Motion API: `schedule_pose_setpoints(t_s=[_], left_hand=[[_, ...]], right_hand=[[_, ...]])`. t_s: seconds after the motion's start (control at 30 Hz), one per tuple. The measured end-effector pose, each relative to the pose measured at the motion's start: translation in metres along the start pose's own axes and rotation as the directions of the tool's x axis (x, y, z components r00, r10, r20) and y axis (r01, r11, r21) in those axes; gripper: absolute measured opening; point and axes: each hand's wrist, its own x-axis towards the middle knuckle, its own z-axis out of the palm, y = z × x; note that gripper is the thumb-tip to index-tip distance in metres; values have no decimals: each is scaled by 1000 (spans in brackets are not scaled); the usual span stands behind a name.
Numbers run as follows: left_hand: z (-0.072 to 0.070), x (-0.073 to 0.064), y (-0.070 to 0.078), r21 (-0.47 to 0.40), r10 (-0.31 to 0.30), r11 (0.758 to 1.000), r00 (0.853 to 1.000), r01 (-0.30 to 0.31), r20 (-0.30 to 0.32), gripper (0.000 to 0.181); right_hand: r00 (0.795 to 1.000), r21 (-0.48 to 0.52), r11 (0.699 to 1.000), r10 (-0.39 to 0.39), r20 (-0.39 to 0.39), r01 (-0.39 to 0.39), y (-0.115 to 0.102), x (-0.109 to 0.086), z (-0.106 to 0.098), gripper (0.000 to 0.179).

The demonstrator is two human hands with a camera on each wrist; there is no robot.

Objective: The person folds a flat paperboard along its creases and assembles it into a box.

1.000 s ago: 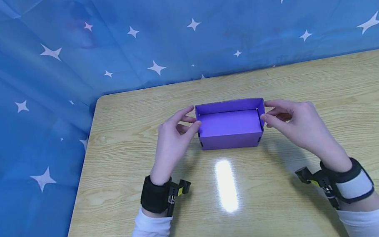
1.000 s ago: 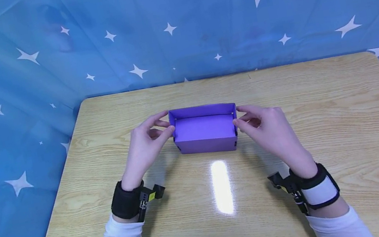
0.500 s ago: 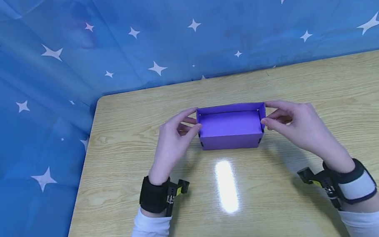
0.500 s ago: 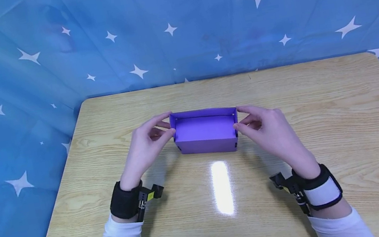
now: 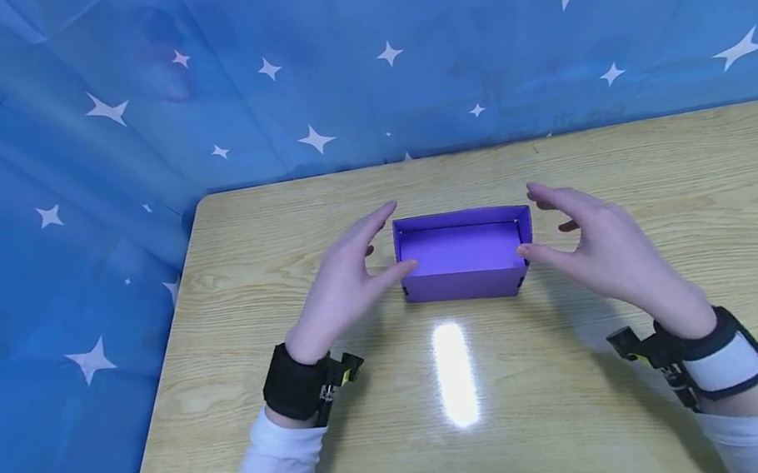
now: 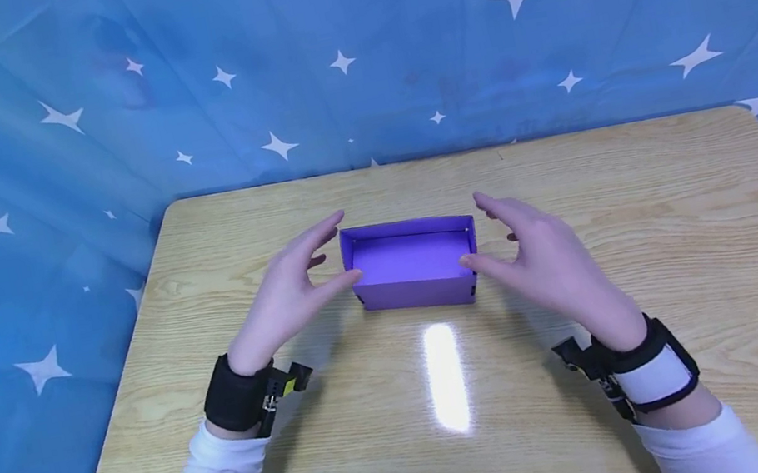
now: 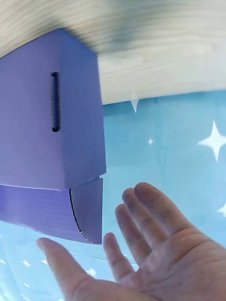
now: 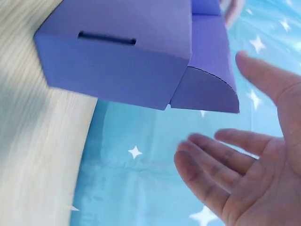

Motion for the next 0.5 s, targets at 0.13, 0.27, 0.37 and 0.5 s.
schedule_pose_setpoints(t_s=[0.13, 0.27, 0.37, 0.5], left_hand=[[-6, 7, 8, 135, 82, 986, 992, -94, 93, 81], [-9, 17, 13, 233, 136, 956, 974, -178, 183, 88], [-11, 23, 15, 273, 154, 938, 962, -213, 225, 90], [-12, 27, 15, 300, 149, 928, 957, -223, 250, 90]], right_hand=[[993, -138, 987, -72, 89, 84, -7, 8, -5, 100], [968, -240, 946, -180, 175, 219, -12, 18, -6, 111], [946, -287, 914, -224, 234, 287, -14, 24, -5, 112], [927, -318, 888, -246, 284, 333, -16, 28, -6, 110]])
